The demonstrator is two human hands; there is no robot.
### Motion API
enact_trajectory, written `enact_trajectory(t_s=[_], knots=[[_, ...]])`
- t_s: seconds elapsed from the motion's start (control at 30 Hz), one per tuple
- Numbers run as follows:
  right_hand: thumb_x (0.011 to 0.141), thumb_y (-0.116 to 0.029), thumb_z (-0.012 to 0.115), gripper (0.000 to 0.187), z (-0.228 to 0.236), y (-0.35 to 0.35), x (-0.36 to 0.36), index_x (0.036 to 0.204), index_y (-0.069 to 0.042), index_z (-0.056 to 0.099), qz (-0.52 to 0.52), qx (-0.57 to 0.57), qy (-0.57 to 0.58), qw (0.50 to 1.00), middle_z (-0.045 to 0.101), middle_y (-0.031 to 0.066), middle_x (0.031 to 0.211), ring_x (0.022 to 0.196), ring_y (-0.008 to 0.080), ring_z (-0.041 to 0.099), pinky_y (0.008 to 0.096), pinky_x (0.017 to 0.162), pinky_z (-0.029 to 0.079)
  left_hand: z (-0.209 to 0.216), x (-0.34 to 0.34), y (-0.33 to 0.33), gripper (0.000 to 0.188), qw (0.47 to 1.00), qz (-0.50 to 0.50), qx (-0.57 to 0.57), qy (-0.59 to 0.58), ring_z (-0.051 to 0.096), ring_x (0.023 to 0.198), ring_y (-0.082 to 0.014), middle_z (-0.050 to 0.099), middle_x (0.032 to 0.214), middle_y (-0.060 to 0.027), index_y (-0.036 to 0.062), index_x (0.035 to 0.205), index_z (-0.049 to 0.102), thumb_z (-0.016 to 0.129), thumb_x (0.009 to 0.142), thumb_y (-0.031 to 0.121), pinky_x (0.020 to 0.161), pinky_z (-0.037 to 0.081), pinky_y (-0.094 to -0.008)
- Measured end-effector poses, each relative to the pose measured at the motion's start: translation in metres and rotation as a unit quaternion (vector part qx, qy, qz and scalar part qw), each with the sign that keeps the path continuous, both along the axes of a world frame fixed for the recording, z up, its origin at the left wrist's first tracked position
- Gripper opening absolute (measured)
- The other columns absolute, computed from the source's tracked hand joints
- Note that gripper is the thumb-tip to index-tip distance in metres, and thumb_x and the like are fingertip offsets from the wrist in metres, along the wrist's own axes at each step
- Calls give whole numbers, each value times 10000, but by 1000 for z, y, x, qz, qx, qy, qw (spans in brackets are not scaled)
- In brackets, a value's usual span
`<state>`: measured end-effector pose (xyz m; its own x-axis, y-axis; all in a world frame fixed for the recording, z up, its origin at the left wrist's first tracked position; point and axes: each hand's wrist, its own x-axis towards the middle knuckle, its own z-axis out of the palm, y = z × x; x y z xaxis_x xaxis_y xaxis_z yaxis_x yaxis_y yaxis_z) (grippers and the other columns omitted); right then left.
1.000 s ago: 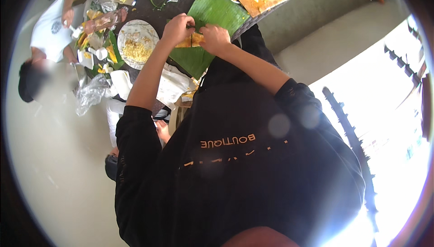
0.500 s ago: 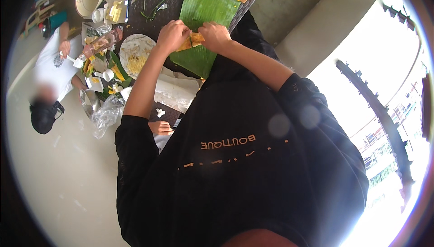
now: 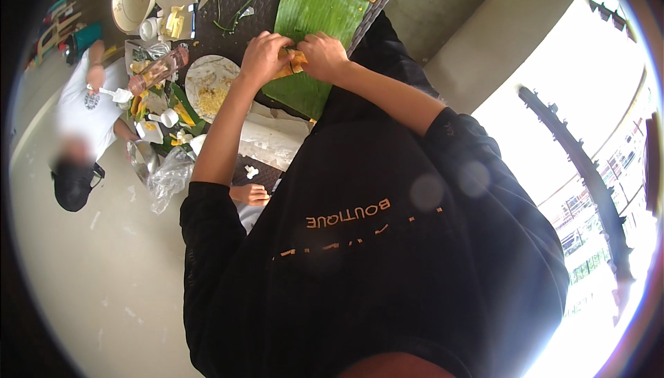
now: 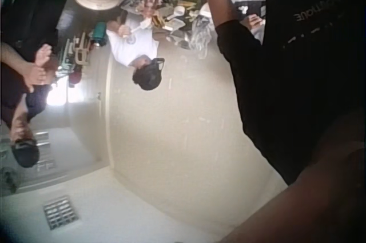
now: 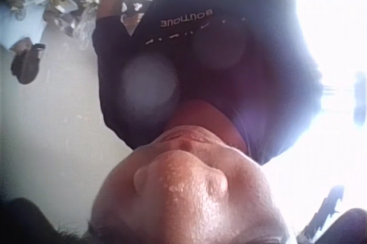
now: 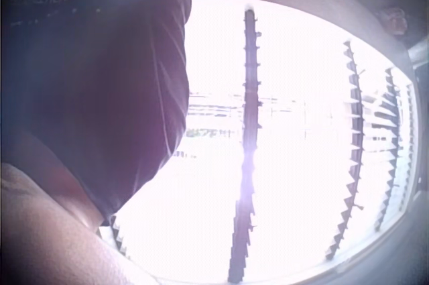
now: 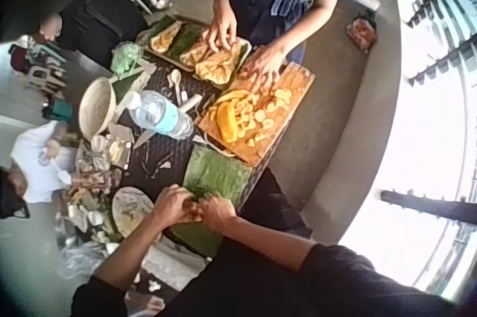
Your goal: The person assembles a food item on a banana leaf by hand, adding shredded filling and folding the leaf to form a packet. The person handles the leaf, filling, and the assembled packet throughout the clip.
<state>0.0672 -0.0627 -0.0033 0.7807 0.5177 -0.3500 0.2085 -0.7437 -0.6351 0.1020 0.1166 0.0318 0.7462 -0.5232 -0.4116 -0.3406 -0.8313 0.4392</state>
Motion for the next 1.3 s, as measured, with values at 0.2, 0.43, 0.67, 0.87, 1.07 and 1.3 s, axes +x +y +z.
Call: enact_trajectory(t_s=[0.2, 0.43, 0.67, 0.87, 1.07, 1.3], knots=[[756, -236, 712, 323, -3, 1, 3, 1034, -80, 663, 11, 2, 5, 1000, 627, 85, 1039, 1047, 274, 587, 405, 875, 504, 5, -4, 5, 302, 996, 44, -3, -79, 599, 905, -276, 643, 943, -66, 76, 1005, 680, 760, 767, 245, 822, 483, -374], [760, -224, 706, 323, 5, -12, 4, 1049, -86, 667, -47, 64, 10, 997, 628, 88, 1061, 1072, 275, 580, 398, 906, 497, 33, -74, 6, 288, 941, 318, 51, 102, 659, 756, -264, 683, 850, -74, 87, 960, 687, 759, 770, 291, 645, 506, -394], [758, -207, 693, 320, 0, -12, -1, 1053, -86, 664, -6, 50, 13, 999, 629, 86, 1051, 1077, 284, 577, 404, 910, 497, 5, -143, -23, 295, 936, 326, 122, 57, 677, 804, -309, 702, 836, -85, 99, 1008, 623, 704, 768, 250, 720, 517, -441], [757, -200, 692, 287, -1, -11, -5, 1019, -85, 666, -5, 38, -5, 999, 626, 91, 1036, 1063, 285, 579, 410, 898, 499, -11, -153, -21, 250, 951, 286, 113, 7, 664, 788, -316, 684, 811, -97, 106, 1012, 608, 653, 769, 150, 698, 505, -447], [753, -198, 692, 281, -4, -11, -12, 1009, -86, 664, -22, 43, -23, 999, 620, 94, 1023, 1065, 285, 579, 410, 896, 499, -7, -154, -19, 169, 966, 216, 135, -37, 648, 785, -327, 669, 814, -114, 90, 940, 652, 672, 784, 148, 687, 503, -439], [756, -189, 681, 292, -7, -11, -16, 1021, -71, 653, -34, 43, -22, 998, 619, 102, 1043, 1077, 287, 576, 408, 901, 501, 28, -119, -4, 88, 989, 142, 13, -35, 620, 879, -317, 660, 872, -128, 52, 875, 692, 655, 811, 99, 751, 493, -420]])
